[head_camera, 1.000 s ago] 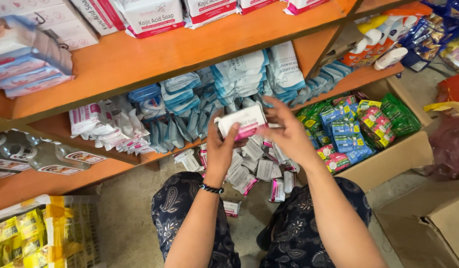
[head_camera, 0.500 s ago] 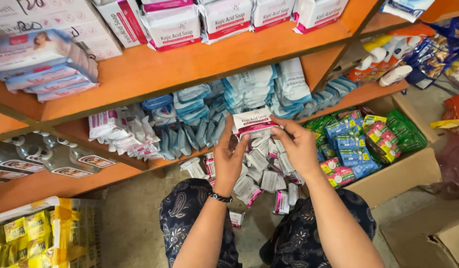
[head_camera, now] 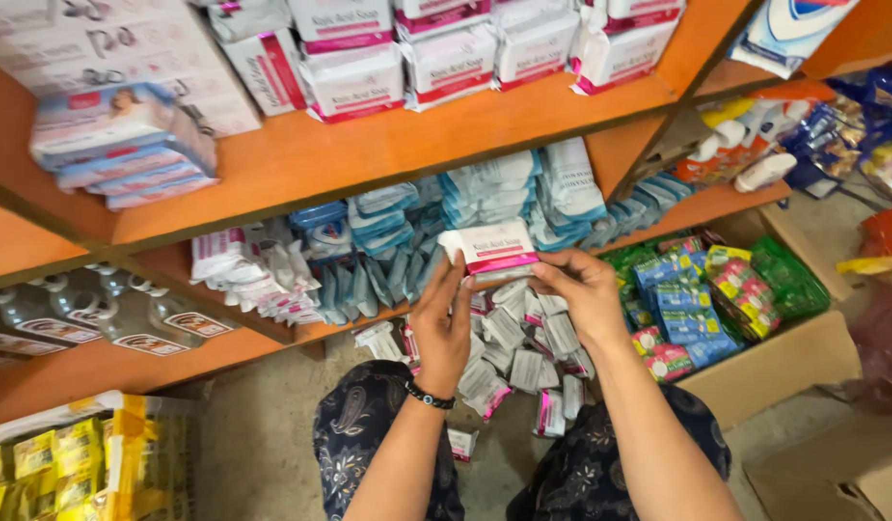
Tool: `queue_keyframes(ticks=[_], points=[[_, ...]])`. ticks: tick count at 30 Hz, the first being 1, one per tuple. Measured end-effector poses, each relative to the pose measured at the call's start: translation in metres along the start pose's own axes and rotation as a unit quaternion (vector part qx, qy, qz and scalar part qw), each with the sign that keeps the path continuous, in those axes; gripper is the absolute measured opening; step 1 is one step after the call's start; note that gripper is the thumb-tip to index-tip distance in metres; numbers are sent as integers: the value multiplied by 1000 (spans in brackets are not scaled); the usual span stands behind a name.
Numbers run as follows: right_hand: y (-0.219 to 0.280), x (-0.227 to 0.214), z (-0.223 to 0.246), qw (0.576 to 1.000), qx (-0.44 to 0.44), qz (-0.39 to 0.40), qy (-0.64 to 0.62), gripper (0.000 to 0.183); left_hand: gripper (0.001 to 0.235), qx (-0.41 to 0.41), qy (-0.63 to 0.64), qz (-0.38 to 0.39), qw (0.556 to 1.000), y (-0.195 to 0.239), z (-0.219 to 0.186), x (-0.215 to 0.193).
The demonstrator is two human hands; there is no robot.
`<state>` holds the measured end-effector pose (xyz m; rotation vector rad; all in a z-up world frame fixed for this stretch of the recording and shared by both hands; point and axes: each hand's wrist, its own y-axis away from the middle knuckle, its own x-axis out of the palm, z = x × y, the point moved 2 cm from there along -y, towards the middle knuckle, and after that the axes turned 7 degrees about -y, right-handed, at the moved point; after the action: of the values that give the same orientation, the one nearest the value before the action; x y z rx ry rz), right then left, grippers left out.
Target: Organizing and stocking bars of soap on the bottom shelves of a grocery store shelf unit.
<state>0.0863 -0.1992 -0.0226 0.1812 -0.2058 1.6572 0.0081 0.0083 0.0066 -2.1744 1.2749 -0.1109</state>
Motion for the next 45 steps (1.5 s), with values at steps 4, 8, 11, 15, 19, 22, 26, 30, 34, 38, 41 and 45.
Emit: queue_keyframes(ticks=[4,8,11,15,19,22,26,30,34,38,41,45], points=[[-4,-12,-10,999,-43,15,28,16,27,-58,48,-11,997,4,11,5],[-2,1,16,998,1,41,-50,19,15,-32,14,-9,999,0,1,-1],[-5,3,16,994,59,31,-91,22,18,80,1,-4,997,5,-1,0],[-12,-10,-7,991,78,19,-103,18,15,43,36,62,996,13,-1,8],[-15,-13,-3,985,43,39,-163,15,14,97,36,-15,995,6,-10,6],[-16,-15,-3,974,23,22,-223,17,11,20,80,16,996,14,14,17],[-17,-20,-7,971,-17,20,-238,18,15,-120,186,52,974,17,24,27],[-17,-16,-5,977,-41,6,-209,18,48,-117,218,39,968,-1,-10,17],[-11,-10,0,991,-71,-25,-108,16,37,-154,230,23,961,11,20,32],[-5,1,12,988,-135,-42,55,14,20,-129,215,7,968,13,22,31],[4,12,26,976,-175,-53,118,14,18,-92,159,-21,983,8,5,23],[10,19,32,965,-192,-88,158,15,19,-51,81,-45,994,9,2,23]])
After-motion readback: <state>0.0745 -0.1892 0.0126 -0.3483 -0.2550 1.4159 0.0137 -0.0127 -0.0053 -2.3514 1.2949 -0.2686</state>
